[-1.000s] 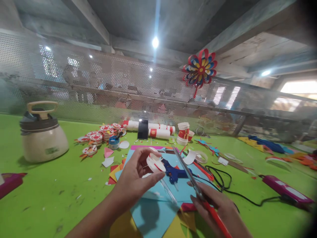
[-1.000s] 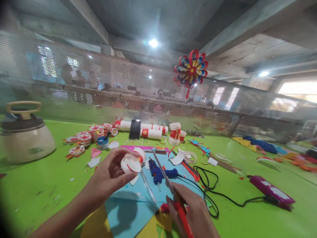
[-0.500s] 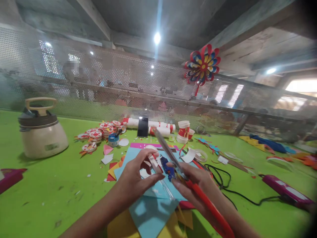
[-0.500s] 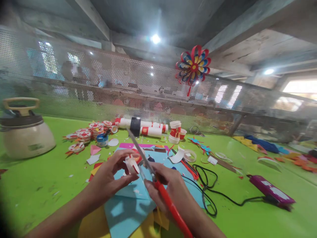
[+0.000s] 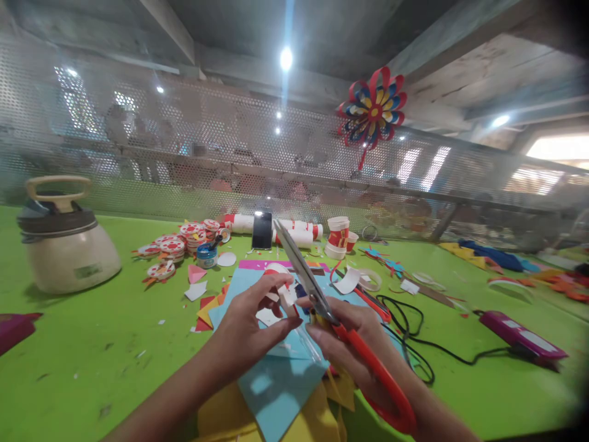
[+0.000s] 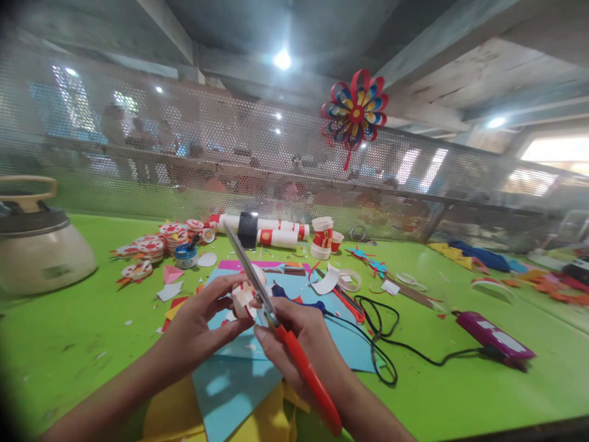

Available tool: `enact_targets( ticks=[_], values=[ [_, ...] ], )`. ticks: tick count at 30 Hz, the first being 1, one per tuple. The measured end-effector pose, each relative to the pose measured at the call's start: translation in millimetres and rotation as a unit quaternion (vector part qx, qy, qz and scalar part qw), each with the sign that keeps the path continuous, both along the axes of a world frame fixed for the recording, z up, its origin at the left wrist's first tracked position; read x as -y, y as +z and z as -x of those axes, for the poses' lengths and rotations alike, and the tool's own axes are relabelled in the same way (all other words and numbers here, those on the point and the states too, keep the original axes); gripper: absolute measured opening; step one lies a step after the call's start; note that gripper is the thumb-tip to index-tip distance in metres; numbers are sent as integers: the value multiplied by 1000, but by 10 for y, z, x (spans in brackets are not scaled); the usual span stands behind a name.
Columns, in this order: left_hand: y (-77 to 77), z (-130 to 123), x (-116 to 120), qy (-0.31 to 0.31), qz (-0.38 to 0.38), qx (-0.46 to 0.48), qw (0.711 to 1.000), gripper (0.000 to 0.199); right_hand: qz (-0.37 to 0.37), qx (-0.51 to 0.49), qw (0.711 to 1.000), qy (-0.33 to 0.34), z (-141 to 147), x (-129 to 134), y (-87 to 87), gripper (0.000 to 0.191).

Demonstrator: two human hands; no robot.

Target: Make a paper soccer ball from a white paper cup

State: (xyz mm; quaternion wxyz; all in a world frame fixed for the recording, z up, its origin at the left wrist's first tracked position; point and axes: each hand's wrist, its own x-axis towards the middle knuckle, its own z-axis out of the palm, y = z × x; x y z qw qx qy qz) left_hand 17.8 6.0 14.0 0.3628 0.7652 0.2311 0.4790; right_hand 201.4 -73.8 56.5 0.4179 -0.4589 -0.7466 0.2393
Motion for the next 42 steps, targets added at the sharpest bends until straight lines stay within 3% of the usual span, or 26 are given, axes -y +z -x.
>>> enact_targets(
  ticks=[5, 8, 10, 17, 23, 27, 30, 33, 38, 42],
  values=[
    [36, 17, -22, -37, 102, 76, 991, 59, -61, -70, 991, -96, -48, -179, -124, 29],
    [47, 18, -41, -48, 140, 126, 981, 55, -33, -105, 982, -151, -97, -365, -154, 31],
    [36, 11, -55, -54, 146, 167, 974, 52, -8, -126, 980, -152, -97, -450, -157, 31],
    [-26, -45, -31, -83, 136, 180, 971, 52, 78, -207, 975, -26, 87, -421, -221, 34],
    [-113, -84, -22, -107, 122, 165, 973, 50, 105, -367, 918, 107, 129, -391, -281, 20],
    [-183, -100, -52, -118, 119, 146, 975, 50, 109, -416, 896, 109, 91, -425, -381, 23],
    [-186, -95, -52, -143, 131, 142, 971, 55, 123, -423, 895, 65, 52, -449, -450, 30],
    [-132, -72, -28, -176, 198, 160, 951, 62, 132, -420, 897, 43, -1, -459, -461, 33],
    [-58, -79, -27, -182, 356, 223, 889, 47, 115, -330, 936, 33, -145, -460, -387, 35],
    [-123, -107, -63, -166, 403, 203, 877, 45, 99, -255, 960, 62, -243, -440, -320, 35]
  ],
)
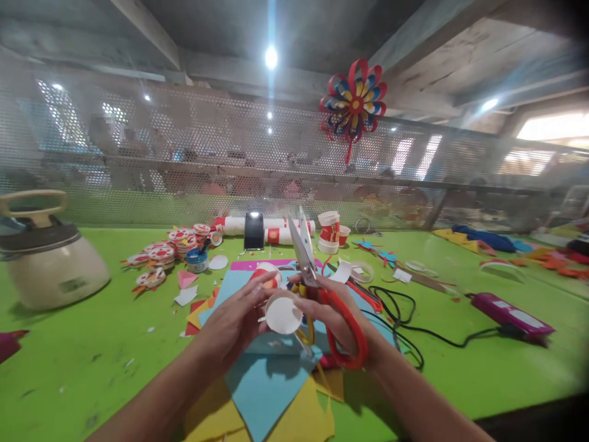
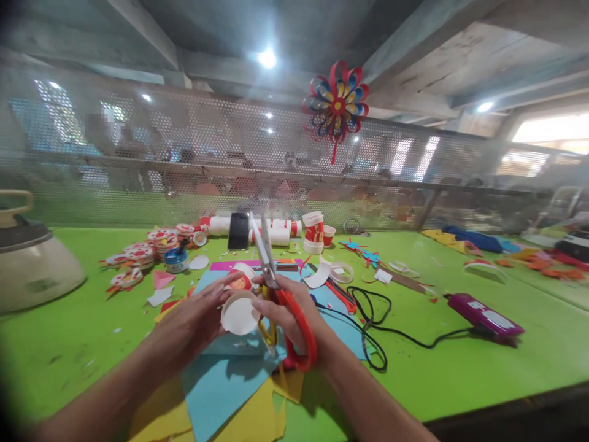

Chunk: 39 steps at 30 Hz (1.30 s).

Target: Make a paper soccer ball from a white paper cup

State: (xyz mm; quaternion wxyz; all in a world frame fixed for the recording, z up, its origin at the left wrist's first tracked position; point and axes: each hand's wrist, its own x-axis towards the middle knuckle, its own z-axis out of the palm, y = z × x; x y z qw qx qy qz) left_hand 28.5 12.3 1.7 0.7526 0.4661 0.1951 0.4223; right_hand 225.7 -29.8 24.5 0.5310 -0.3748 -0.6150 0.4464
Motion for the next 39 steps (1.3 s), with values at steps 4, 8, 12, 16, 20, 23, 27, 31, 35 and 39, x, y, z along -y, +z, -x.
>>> enact_targets(
  ticks=[4, 8, 12, 16, 20, 23, 27, 31, 35, 39],
  values=[
    [-32, 17, -2, -67, 4, -34, 997, 43, -27, 53, 998, 37, -38, 18, 27, 37],
    [13, 33, 22, -101, 4, -9, 995, 40, -42, 64, 996, 44, -53, 31, 24, 37],
    [43, 32, 51, -114, 0, -5, 993, 34, -50, 73, 995, 39, -74, 66, 49, 40],
    [67, 53, 107, -178, -11, 17, 984, 36, -60, 88, 994, 29, -71, 119, 78, 38],
    [86, 81, 144, -210, -26, 17, 977, 39, -33, 70, 997, 26, -35, 169, 72, 39],
    [84, 114, 127, -187, -59, -7, 981, 40, -41, 50, 998, 11, -27, 188, 67, 40],
    [97, 194, 53, -120, -134, -57, 982, 45, -110, 93, 988, -61, -46, 181, 90, 35],
    [154, 269, -19, -41, -186, -85, 978, 45, -122, 137, 971, -156, -37, 200, 94, 31],
    [200, 314, -56, 1, -165, -35, 986, 40, -134, 174, 964, -152, -62, 304, -3, 41],
    [226, 369, -65, 12, -121, 9, 993, 40, -82, 226, 961, -136, -172, 477, -140, 54]
  ],
)
